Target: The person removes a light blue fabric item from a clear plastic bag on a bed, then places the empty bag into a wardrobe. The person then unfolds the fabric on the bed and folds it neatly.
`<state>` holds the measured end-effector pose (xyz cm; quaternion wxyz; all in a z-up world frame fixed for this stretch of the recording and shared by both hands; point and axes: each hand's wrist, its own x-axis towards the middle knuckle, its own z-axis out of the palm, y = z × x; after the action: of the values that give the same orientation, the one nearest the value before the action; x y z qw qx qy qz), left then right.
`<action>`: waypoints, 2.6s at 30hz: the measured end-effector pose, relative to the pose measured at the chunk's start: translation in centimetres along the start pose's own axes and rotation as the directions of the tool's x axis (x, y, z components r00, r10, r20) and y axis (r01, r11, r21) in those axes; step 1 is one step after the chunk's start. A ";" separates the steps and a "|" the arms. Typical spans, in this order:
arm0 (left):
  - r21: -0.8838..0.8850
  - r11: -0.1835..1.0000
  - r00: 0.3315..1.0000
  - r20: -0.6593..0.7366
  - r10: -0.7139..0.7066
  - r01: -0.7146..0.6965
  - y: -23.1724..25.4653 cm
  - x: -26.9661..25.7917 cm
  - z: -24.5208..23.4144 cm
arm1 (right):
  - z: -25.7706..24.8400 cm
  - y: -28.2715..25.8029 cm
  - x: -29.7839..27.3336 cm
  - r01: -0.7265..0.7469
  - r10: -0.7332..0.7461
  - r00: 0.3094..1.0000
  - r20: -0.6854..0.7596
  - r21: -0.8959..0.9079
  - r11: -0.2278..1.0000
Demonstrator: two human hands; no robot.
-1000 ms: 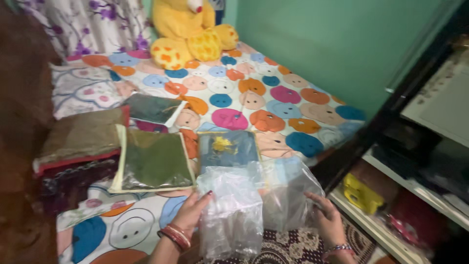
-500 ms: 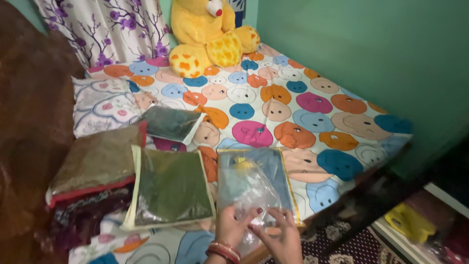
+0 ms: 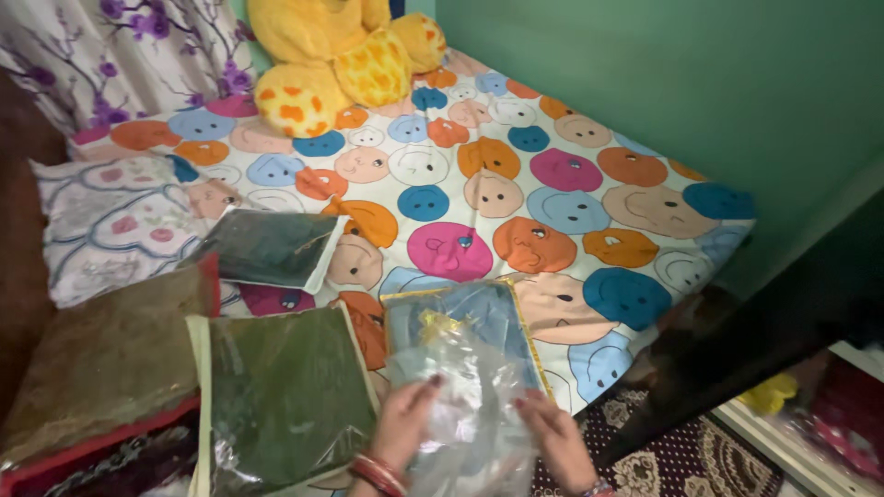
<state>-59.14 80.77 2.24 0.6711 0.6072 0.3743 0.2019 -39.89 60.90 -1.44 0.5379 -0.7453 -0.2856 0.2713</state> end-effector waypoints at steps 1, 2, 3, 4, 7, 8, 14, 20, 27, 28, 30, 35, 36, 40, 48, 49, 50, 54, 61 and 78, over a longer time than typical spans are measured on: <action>-0.065 0.997 0.999 -0.016 0.043 -0.044 0.1 0.7 -1.3 | -1.1 0.5 0.1 -0.084 0.090 0.994 -0.059 0.098 0.992; -0.129 0.987 0.996 -0.033 0.088 -0.091 0.3 1.5 -2.9 | -2.3 0.7 0.4 -0.156 0.181 0.977 -0.111 0.203 0.967; -0.072 0.987 0.989 -0.006 0.146 -0.146 0.6 2.3 -4.9 | -3.3 0.7 0.4 -0.218 0.274 0.950 -0.152 0.309 0.926; -0.018 0.978 0.978 0.025 0.207 -0.206 1.2 3.4 -6.9 | -4.5 0.6 0.3 -0.214 0.287 0.945 -0.156 0.369 0.904; 0.049 0.994 0.983 0.160 0.085 -0.094 2.2 5.1 -10.7 | -6.7 0.1 -0.1 -0.197 0.300 0.943 -0.144 0.487 0.851; 0.065 0.998 0.979 0.204 -0.009 -0.004 2.3 5.4 -11.5 | -6.6 0.0 -0.2 -0.201 0.293 0.948 -0.120 0.490 0.848; 0.143 0.958 0.969 0.031 0.246 -0.248 0.7 9.1 -14.2 | -4.7 -4.1 -1.3 -0.246 0.368 0.925 -0.097 0.585 0.773; 0.073 0.928 0.922 -0.109 0.373 -0.366 -0.4 13.9 -21.1 | -5.6 -6.5 -2.4 -0.145 0.404 0.896 -0.187 0.734 0.663; -0.317 0.929 0.974 -0.174 0.143 -0.193 2.9 13.9 -25.8 | -6.1 -5.5 -3.0 -0.062 0.433 0.862 -0.263 0.793 0.606; -0.320 0.927 0.974 -0.173 0.148 -0.198 3.1 13.7 -25.8 | -5.9 -5.5 -3.1 -0.052 0.429 0.861 -0.274 0.791 0.610; -0.343 0.913 0.971 -0.167 0.172 -0.221 3.7 13.4 -25.7 | -5.5 -5.1 -3.4 -0.032 0.422 0.857 -0.295 0.787 0.616; -0.312 0.903 0.951 -0.184 0.247 -0.295 5.7 13.0 -24.0 | -4.9 -3.9 -3.3 -0.024 0.439 0.849 -0.294 0.809 0.588; -0.315 0.904 0.954 -0.172 0.245 -0.289 6.3 12.9 -23.7 | -4.9 -3.8 -3.4 -0.013 0.436 0.848 -0.301 0.810 0.586; -0.394 0.899 0.982 -0.091 0.166 -0.189 8.1 12.5 -23.4 | -4.8 -4.4 -3.5 0.016 0.493 0.782 -0.382 0.802 0.597; -0.365 0.929 0.997 0.009 0.073 -0.064 2.7 16.9 -26.0 | -5.4 -3.3 -5.0 0.069 0.486 0.789 -0.375 0.841 0.537; -0.253 0.966 0.999 0.006 0.052 -0.049 1.3 17.5 -26.6 | -5.2 -3.5 -5.4 0.026 0.545 0.737 -0.401 0.822 0.569; -0.137 0.990 0.999 -0.001 0.033 -0.033 0.0 18.0 -27.0 | -5.0 -3.7 -5.7 -0.019 0.597 0.680 -0.427 0.803 0.596; -0.004 0.999 0.998 -0.031 -0.054 0.054 -4.7 18.6 -28.3 | -4.5 -5.0 -6.5 -0.121 0.676 0.568 -0.469 0.765 0.633; 0.476 0.873 0.896 -0.334 0.292 -0.107 -7.8 16.7 -24.3 | -2.5 -8.1 -7.9 -0.058 0.675 0.600 -0.429 0.818 0.572; 0.092 0.943 0.920 0.271 0.285 -0.320 12.3 8.5 -3.2 | -5.2 0.3 -5.8 0.069 0.305 0.890 -0.339 0.760 0.646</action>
<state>-53.87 91.34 12.01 0.6316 0.7224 0.1997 0.1983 -40.15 53.35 0.26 0.8284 -0.5117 0.0325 0.2256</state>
